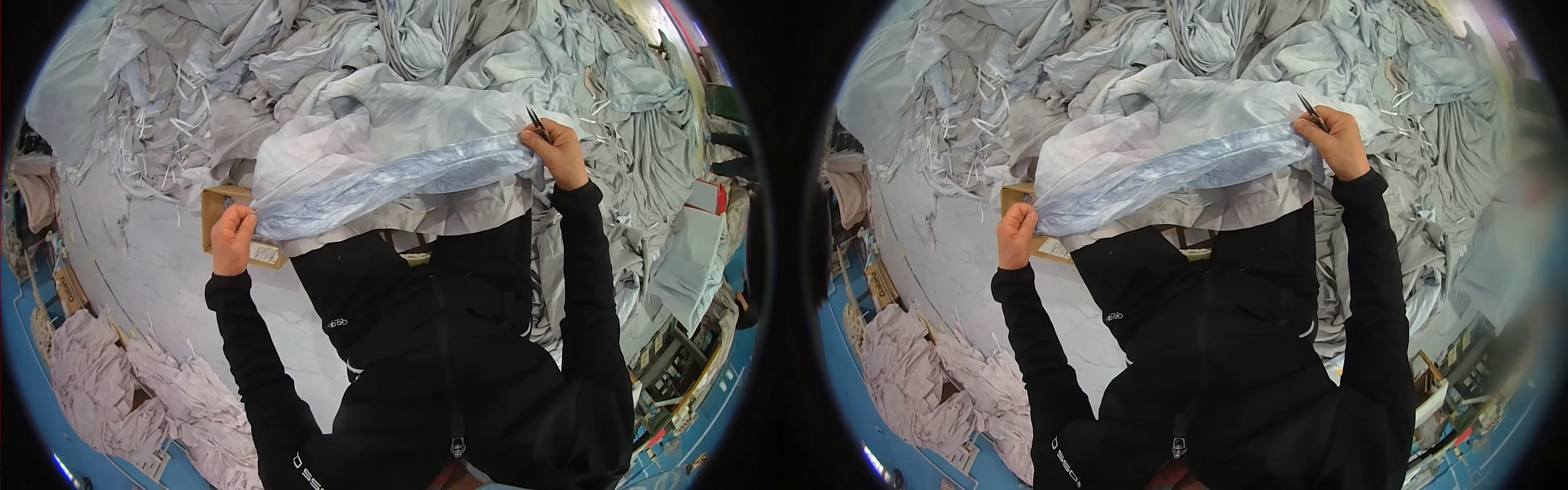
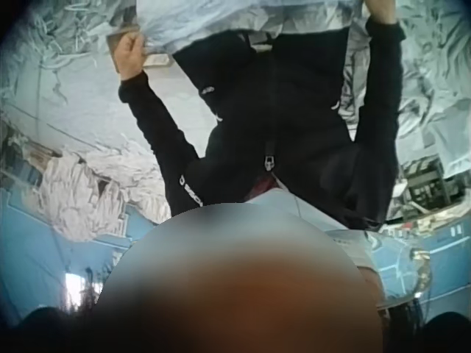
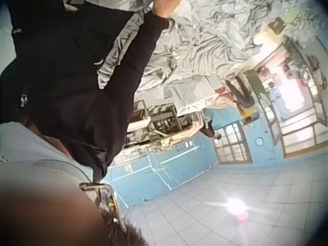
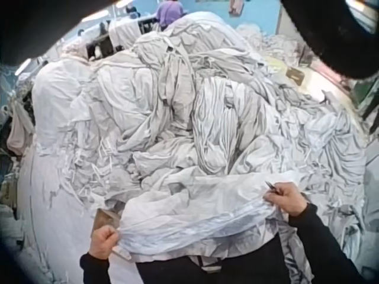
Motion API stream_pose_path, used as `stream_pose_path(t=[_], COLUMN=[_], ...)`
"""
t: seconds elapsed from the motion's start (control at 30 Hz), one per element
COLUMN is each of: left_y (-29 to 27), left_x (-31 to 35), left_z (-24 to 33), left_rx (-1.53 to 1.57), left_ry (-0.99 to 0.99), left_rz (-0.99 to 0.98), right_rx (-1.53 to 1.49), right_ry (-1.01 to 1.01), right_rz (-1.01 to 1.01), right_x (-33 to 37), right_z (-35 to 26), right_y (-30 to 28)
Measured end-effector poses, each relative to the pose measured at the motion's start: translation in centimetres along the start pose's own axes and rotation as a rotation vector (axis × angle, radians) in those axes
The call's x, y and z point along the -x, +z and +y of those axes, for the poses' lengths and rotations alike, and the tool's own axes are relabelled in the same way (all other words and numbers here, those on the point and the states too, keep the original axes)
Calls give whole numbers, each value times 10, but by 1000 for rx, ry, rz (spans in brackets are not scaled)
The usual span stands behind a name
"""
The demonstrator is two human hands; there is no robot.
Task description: Trimming loose threads from white pillow covers using a small cutting tool.
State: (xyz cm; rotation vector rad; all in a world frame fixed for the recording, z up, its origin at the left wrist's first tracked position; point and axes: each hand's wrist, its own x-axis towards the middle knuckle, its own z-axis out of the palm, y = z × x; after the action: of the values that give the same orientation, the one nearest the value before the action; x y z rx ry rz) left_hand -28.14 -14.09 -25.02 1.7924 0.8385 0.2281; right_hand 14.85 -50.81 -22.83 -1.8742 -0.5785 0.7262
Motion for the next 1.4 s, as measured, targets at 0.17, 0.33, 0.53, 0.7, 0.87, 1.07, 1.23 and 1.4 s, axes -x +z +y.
stream_pose_path(t=[0.17, 0.33, 0.53, 0.7, 0.87, 1.07, 1.23, 1.4], left_y=[-5, 5, 11, 4, 0, 7, -51, -109], left_x=[3, 4, 4, 7, 11, 3, 13, 21], left_z=[-6, 0, 3, 3, 11, 11, -38, -84], left_rx=[-130, -437, -205, 114, 216, 177, -176, -470], left_ry=[50, 126, 27, -28, -11, 58, 294, 10], left_rz=[94, 114, 113, 64, 22, 75, 702, 1263], right_rx=[-1, 252, 108, -51, -82, 116, 164, 214], right_ry=[17, 9, 3, 39, 1, -4, -303, -653], right_rz=[-19, 5, 58, 65, 107, 211, 146, -250], right_x=[-4, -8, -13, -23, -25, -9, 40, 81], right_z=[2, 2, 38, 68, 70, 46, -32, -34], right_y=[-3, -16, -44, -60, -62, -69, 19, 81])
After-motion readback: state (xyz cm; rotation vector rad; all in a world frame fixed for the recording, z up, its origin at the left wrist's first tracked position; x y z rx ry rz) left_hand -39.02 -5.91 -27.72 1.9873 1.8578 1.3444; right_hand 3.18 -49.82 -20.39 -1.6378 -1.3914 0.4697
